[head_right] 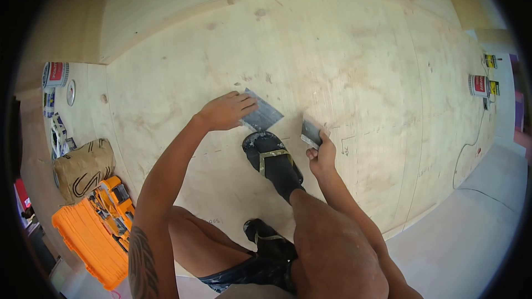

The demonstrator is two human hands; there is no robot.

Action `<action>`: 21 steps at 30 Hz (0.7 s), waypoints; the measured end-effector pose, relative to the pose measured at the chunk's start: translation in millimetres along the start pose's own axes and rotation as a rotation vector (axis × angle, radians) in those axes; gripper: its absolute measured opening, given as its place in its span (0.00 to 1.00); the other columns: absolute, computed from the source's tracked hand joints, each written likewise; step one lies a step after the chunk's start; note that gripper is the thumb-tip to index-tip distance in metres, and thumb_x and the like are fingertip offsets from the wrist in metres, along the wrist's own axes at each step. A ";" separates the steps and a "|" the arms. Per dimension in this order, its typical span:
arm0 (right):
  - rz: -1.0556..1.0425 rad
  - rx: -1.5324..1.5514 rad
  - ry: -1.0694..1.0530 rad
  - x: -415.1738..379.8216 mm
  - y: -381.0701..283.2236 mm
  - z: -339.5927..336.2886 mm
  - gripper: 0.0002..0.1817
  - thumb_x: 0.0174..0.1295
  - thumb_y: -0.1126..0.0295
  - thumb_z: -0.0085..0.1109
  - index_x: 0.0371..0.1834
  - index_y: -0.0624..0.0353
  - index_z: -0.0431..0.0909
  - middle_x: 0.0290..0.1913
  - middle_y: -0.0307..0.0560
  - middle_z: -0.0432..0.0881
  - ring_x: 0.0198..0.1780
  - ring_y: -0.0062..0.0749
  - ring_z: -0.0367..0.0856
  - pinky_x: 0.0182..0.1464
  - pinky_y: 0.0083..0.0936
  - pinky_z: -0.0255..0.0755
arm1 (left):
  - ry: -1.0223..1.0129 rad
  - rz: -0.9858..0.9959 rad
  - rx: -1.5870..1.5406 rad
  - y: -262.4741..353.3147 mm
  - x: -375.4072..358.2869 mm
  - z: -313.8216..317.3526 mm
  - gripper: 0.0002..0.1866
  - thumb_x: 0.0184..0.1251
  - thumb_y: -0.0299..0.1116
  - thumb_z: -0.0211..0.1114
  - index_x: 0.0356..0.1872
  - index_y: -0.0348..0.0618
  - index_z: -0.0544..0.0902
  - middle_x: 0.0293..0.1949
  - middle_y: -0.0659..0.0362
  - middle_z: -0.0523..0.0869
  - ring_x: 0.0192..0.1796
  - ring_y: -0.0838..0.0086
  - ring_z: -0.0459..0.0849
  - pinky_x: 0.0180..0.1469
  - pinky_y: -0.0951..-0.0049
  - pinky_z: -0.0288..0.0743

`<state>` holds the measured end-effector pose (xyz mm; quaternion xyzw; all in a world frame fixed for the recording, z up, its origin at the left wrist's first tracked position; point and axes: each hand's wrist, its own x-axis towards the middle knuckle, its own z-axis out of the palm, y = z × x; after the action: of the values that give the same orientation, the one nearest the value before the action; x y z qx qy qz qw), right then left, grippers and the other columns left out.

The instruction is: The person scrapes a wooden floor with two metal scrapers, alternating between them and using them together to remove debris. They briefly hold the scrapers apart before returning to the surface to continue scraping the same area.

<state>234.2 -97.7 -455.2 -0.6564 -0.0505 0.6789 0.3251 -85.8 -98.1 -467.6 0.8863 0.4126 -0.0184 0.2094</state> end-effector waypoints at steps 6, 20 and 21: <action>-0.031 -0.036 -0.064 1.2 -4.5 4.6 0.10 0.70 0.62 0.45 0.34 0.55 0.69 0.22 0.35 0.67 0.15 0.19 0.56 0.18 0.20 0.54 | 0.037 0.040 0.192 12.7 6.2 -3.5 0.28 0.52 0.36 0.66 0.56 0.38 0.74 0.64 0.54 0.70 0.61 0.64 0.71 0.58 0.67 0.70; -0.207 -0.970 -0.397 63.0 -15.2 89.2 0.20 0.62 0.60 0.58 0.18 0.66 0.74 0.11 0.43 0.68 0.10 0.28 0.66 0.13 0.28 0.61 | 1.015 -1.275 -1.189 51.5 -112.7 35.5 0.11 0.61 0.23 0.58 0.45 0.40 0.78 0.39 0.61 0.82 0.40 0.74 0.81 0.44 0.71 0.79; -0.210 -0.966 -0.420 74.6 -14.5 118.0 0.21 0.61 0.60 0.59 0.16 0.65 0.73 0.10 0.43 0.67 0.10 0.29 0.66 0.13 0.30 0.60 | 1.320 -1.291 -1.657 57.7 -108.5 47.0 0.11 0.63 0.23 0.58 0.46 0.42 0.77 0.39 0.64 0.82 0.39 0.75 0.81 0.45 0.71 0.78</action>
<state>136.0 -6.2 -496.3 -0.5727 -0.4864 0.6590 0.0349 -108.0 -227.7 -467.6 -0.0388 0.6871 0.5978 0.4112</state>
